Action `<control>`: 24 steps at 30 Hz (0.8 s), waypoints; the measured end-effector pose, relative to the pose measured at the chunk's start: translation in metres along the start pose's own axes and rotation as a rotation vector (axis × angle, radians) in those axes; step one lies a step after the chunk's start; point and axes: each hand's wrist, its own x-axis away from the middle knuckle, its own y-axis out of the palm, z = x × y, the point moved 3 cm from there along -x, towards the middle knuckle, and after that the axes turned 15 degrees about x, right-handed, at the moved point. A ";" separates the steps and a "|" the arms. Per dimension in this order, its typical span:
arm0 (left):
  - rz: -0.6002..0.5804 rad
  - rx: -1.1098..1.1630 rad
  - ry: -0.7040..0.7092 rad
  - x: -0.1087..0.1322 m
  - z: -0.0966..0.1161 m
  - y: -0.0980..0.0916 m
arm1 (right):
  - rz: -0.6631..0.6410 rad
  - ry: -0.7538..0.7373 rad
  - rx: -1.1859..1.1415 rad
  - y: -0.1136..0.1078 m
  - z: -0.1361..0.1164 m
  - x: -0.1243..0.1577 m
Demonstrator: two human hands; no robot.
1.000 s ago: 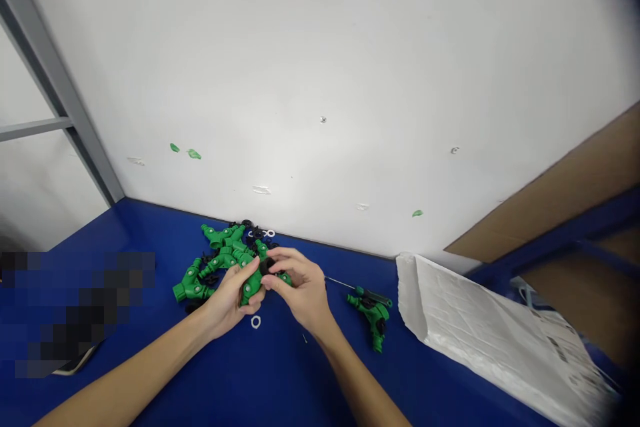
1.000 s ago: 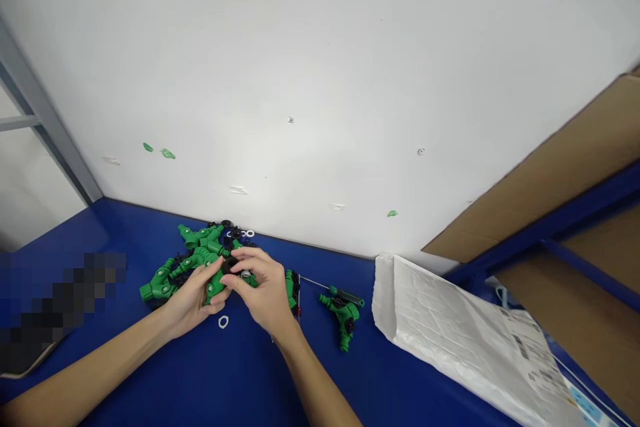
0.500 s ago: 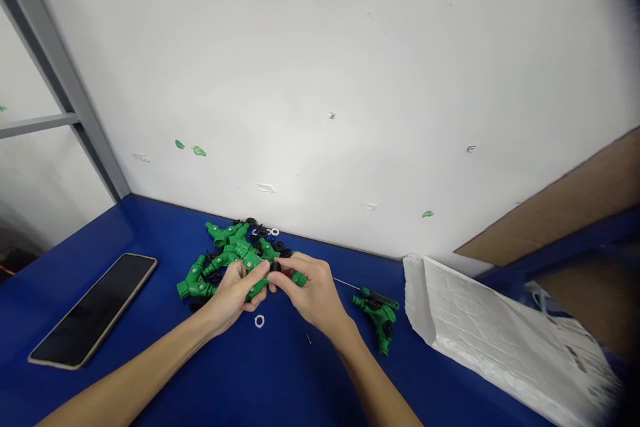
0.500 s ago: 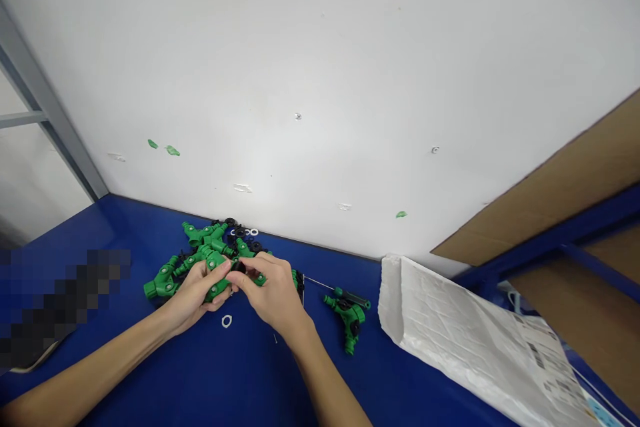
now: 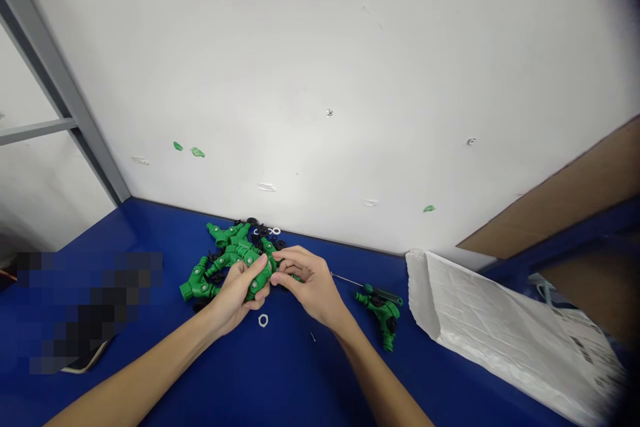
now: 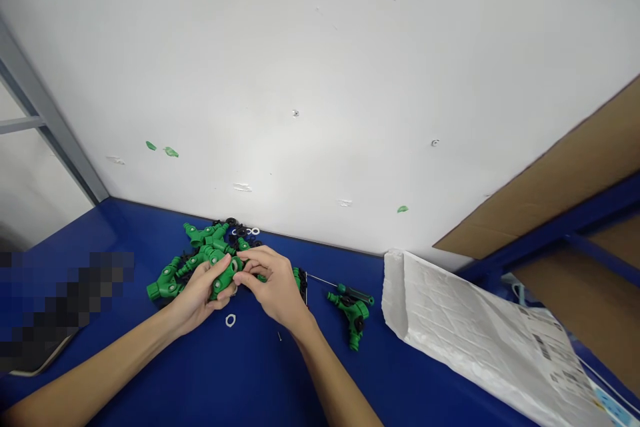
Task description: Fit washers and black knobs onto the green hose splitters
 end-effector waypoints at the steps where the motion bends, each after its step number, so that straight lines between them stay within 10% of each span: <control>1: -0.001 0.002 -0.005 0.000 -0.001 0.000 | 0.038 0.005 -0.042 0.000 0.002 -0.001; 8: 0.039 0.184 -0.156 0.003 -0.019 0.002 | 0.453 -0.097 -0.027 0.004 -0.007 0.004; 24: 0.042 0.356 -0.191 0.004 -0.013 0.003 | -0.130 -0.103 0.177 -0.006 -0.024 0.003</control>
